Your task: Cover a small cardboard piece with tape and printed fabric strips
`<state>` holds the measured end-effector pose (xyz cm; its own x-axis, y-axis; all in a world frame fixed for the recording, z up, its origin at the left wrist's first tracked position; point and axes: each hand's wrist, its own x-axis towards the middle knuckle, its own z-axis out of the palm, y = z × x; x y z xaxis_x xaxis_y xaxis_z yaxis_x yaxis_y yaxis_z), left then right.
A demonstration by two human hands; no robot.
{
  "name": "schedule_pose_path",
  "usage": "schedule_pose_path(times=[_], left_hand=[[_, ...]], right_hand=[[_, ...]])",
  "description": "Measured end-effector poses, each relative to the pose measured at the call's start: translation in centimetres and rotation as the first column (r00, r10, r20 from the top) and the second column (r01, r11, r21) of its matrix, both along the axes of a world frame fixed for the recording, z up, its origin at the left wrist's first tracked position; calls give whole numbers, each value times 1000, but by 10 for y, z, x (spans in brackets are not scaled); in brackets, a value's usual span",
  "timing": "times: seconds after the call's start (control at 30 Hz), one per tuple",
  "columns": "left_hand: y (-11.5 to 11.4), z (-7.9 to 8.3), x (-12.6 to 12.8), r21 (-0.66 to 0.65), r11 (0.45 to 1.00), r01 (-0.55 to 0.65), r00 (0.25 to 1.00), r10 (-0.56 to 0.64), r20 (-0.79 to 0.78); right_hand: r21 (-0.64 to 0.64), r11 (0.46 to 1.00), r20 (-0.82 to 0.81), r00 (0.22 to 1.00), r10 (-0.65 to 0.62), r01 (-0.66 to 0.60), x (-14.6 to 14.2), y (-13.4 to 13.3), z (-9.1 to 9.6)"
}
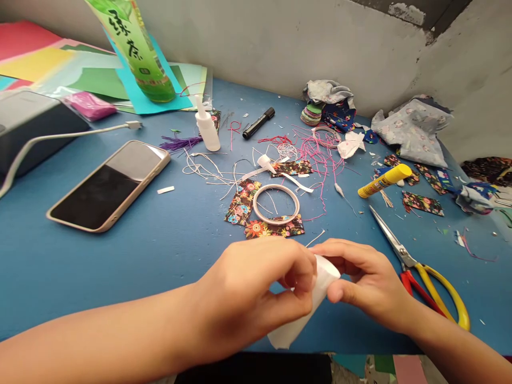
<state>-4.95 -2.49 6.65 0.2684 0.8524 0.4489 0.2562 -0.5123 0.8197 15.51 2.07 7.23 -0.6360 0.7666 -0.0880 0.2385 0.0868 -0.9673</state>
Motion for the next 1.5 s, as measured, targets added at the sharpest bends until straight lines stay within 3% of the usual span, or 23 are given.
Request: schedule_pose_path(times=[0.1, 0.23, 0.43, 0.67, 0.83, 0.97, 1.1, 1.27, 1.4, 1.5], left_hand=[[1, 5, 3, -236, 971, 41, 983, 3, 184], [4, 8, 3, -431, 900, 63, 973, 41, 228], [7, 5, 3, -273, 960, -64, 980, 112, 163], [10, -1, 2, -41, 997, -59, 991, 64, 116], [10, -11, -1, 205, 977, -64, 997, 70, -24], [6, -16, -1, 274, 960, -65, 990, 97, -104], [6, -15, 1, 205, 977, -59, 985, 89, -144], [8, -11, 5, -66, 998, -5, 999, 1, -53], [8, -9, 6, -142, 989, 32, 999, -27, 33], [7, -8, 6, -163, 986, 43, 998, -35, 49]], right_hand=[[24, 999, -10, 1000, -21, 21, 0, 0, 0], [142, 989, -34, 999, -39, 43, 0, 0, -1], [393, 915, -68, 995, -77, 97, 0, -1, -3], [602, 793, -61, 996, -69, 92, 2, -1, -6], [717, 692, -60, 996, -67, 90, 1, 0, -6], [803, 590, -16, 993, -117, 83, 1, -1, -6], [848, 528, 30, 991, -130, 43, 1, -3, -6], [845, 534, 30, 991, -128, 43, 2, -2, -7], [840, 537, -4, 991, -136, 77, 3, 0, -8], [814, 572, -28, 991, -132, 100, 5, 0, -11]])
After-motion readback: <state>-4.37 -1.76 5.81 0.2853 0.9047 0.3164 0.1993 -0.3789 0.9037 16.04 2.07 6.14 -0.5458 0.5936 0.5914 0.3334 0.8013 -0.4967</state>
